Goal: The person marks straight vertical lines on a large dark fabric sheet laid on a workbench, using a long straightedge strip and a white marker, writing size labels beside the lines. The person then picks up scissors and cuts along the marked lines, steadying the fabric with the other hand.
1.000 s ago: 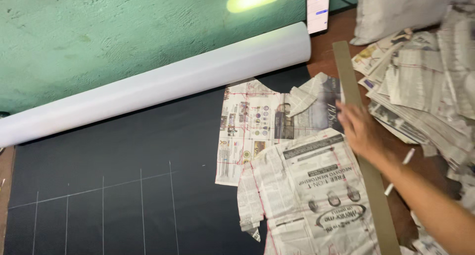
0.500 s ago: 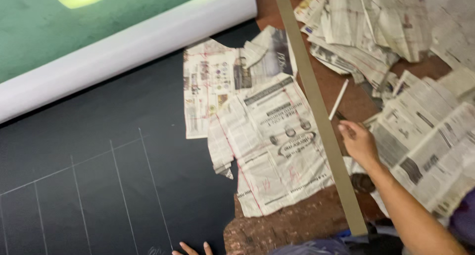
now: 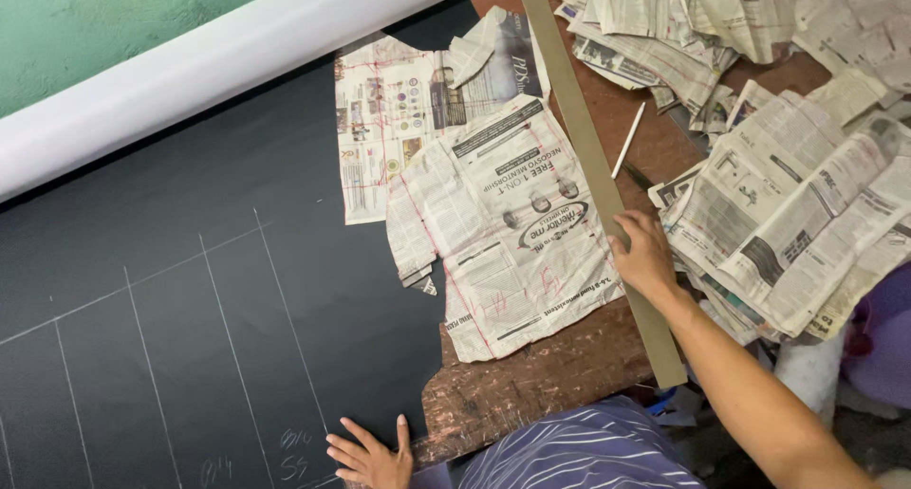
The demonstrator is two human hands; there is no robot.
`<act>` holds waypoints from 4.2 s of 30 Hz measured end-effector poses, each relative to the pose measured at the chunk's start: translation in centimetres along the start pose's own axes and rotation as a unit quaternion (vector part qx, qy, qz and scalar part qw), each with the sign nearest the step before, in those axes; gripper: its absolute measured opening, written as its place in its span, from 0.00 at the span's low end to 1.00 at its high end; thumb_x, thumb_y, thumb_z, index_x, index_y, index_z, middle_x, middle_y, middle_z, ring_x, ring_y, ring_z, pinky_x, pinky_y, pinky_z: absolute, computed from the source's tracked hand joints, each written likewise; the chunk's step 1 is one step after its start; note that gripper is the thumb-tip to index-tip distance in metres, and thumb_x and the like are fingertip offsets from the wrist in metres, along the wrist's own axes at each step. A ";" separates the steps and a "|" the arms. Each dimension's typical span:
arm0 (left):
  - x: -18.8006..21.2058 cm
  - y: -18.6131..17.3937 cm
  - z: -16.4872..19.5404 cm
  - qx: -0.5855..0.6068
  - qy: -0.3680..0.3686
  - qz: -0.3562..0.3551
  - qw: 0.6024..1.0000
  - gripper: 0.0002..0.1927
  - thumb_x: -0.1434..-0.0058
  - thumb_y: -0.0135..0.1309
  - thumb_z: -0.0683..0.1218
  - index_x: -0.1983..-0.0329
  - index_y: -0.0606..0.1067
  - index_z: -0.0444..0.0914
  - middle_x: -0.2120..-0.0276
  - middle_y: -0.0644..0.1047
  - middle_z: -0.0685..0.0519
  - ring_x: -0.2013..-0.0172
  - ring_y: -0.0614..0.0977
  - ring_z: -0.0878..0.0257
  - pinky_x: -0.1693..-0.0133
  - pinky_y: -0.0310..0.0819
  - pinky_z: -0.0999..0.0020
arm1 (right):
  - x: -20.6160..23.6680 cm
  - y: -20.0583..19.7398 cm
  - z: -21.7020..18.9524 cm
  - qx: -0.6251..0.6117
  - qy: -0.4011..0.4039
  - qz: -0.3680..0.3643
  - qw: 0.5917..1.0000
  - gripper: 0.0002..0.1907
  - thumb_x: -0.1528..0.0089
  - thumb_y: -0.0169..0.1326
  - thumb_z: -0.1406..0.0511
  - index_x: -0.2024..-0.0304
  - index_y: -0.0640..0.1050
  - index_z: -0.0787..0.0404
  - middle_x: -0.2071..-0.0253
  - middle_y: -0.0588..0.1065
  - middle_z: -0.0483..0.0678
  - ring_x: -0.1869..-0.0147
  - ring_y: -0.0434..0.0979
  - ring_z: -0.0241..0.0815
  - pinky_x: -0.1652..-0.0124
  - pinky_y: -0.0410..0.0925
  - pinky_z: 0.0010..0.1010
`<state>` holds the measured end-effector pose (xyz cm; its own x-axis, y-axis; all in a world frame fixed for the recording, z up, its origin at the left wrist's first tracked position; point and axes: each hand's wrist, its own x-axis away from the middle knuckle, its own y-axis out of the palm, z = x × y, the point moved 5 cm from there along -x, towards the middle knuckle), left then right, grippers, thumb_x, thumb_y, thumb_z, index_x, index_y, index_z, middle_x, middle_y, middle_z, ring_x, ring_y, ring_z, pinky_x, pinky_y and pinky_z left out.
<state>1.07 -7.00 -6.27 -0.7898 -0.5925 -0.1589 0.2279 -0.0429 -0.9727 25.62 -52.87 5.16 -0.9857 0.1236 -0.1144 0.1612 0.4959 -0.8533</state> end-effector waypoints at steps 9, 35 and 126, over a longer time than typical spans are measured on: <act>-0.4 -0.3 0.3 -0.054 0.004 0.014 0.998 0.59 0.50 0.46 0.76 0.21 0.51 0.42 0.25 0.48 0.28 0.26 0.52 0.30 0.38 0.49 0.22 | 0.6 -0.4 -0.6 0.013 -0.010 0.024 1.000 0.25 0.40 0.58 0.65 0.41 0.76 0.64 0.37 0.71 0.54 0.36 0.68 0.57 0.36 0.60 0.43; -0.5 0.4 0.8 -0.052 -0.008 0.008 0.999 0.61 0.50 0.45 0.78 0.20 0.49 0.43 0.24 0.47 0.31 0.25 0.50 0.32 0.35 0.48 0.22 | -6.5 -2.4 0.3 0.018 -0.055 0.078 0.995 0.22 0.38 0.57 0.69 0.42 0.75 0.66 0.39 0.72 0.60 0.34 0.69 0.62 0.36 0.63 0.45; 0.7 2.0 -3.8 0.079 -0.018 -0.219 0.972 0.68 0.49 0.55 0.75 0.24 0.30 0.37 0.28 0.24 0.31 0.29 0.20 0.37 0.36 0.17 0.31 | 19.1 8.5 -3.9 -0.058 -0.171 -0.374 0.910 0.28 0.43 0.59 0.70 0.40 0.71 0.58 0.57 0.70 0.51 0.51 0.74 0.51 0.50 0.69 0.40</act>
<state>-1.20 -4.48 -8.93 -0.8113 -0.5170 0.2728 -0.0383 -0.4187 -0.9073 8.36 -42.93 -2.33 -0.7765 -0.5497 0.3081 -0.5761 0.4212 -0.7004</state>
